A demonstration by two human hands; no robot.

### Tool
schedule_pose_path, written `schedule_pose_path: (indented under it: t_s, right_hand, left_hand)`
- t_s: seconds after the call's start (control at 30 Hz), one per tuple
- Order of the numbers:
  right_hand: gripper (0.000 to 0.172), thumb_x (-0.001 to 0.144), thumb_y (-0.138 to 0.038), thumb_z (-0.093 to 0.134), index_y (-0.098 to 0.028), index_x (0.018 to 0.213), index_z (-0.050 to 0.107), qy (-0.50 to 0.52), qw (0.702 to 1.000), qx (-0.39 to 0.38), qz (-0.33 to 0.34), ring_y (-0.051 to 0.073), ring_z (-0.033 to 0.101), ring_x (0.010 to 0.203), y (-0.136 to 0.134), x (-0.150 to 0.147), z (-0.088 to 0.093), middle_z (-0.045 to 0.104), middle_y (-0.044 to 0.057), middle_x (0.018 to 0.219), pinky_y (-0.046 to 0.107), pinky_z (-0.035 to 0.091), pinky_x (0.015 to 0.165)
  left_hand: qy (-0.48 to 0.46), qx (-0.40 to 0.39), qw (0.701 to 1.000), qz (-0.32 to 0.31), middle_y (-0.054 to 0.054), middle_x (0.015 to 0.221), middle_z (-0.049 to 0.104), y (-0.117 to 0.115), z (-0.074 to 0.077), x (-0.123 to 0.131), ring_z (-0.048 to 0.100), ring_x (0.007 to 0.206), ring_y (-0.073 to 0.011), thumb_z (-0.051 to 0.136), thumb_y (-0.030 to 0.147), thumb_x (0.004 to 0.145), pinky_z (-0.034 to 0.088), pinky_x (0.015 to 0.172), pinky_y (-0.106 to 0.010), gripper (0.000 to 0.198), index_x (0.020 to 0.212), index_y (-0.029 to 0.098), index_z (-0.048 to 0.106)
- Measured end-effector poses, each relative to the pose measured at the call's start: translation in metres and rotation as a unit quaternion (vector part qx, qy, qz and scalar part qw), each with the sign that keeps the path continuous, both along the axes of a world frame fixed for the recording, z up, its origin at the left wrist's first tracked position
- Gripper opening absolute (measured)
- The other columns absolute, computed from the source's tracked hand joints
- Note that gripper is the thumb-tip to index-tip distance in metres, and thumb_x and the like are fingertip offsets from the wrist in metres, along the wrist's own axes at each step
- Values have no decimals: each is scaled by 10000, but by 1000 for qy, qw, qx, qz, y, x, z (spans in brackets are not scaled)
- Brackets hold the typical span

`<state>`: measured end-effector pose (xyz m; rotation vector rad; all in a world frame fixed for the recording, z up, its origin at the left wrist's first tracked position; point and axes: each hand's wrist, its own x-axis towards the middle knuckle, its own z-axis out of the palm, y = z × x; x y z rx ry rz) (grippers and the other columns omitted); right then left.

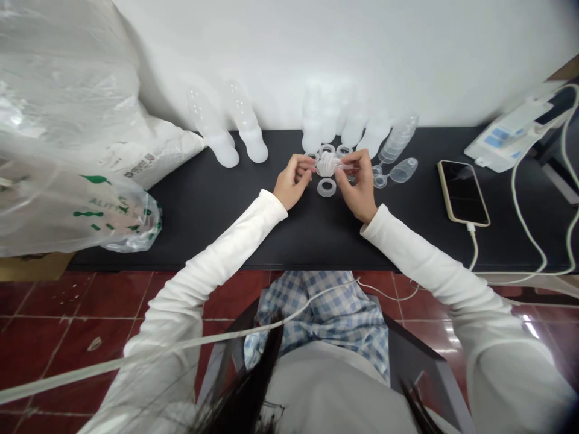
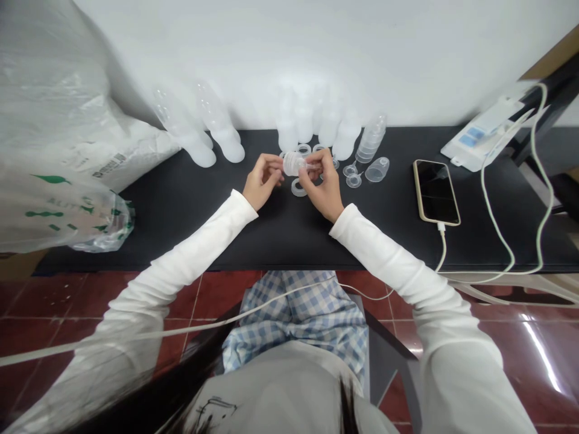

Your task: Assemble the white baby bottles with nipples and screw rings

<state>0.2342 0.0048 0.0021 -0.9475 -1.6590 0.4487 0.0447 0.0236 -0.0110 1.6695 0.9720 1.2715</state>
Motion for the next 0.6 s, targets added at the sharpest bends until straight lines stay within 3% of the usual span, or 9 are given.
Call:
schedule_pose_path:
  t_s: [0.1,0.3,0.47,0.6]
  right_hand:
    - [441,950,-738,429,-307,1019,497,27,999,8,-18,194,592,812,1,1,1,563,28,926,405,563,733]
    - [523,955,-789,298,-283,835,345,111,992,-47,-29,150,441,633,11,1,-4,408,-6,758,320,480,555]
    - [533,943,-791,346,-276,810,310,194,977,-62,-62,126,421,577,20,1,-9,377,-21,742,284,427,474]
    - [474,963,-748,372,-290,841,354,174,983,-38,-52,142,421,520,21,4,-10,399,-26,706,311,402,445]
  left_hand:
    - [71,98,990,73,-114,1226,645,12,-8,-1,660,1006,-180,630,587,916,550,861,-341,507,1257,233,505]
    - [105,147,966,186,-166,1511,418,57,-20,8,447,1426,-286,571,665,916,441,1124,-465,717,1471,289,317]
    - [61,138,965,214,-187,1523,391,93,-21,26,352,1500,-317,674,681,839,304,1232,-510,850,1462,247,294]
    - [41,105,973,201,-174,1452,465,110,-22,34,383,1463,-336,784,622,776,266,1234,-543,806,1360,240,381]
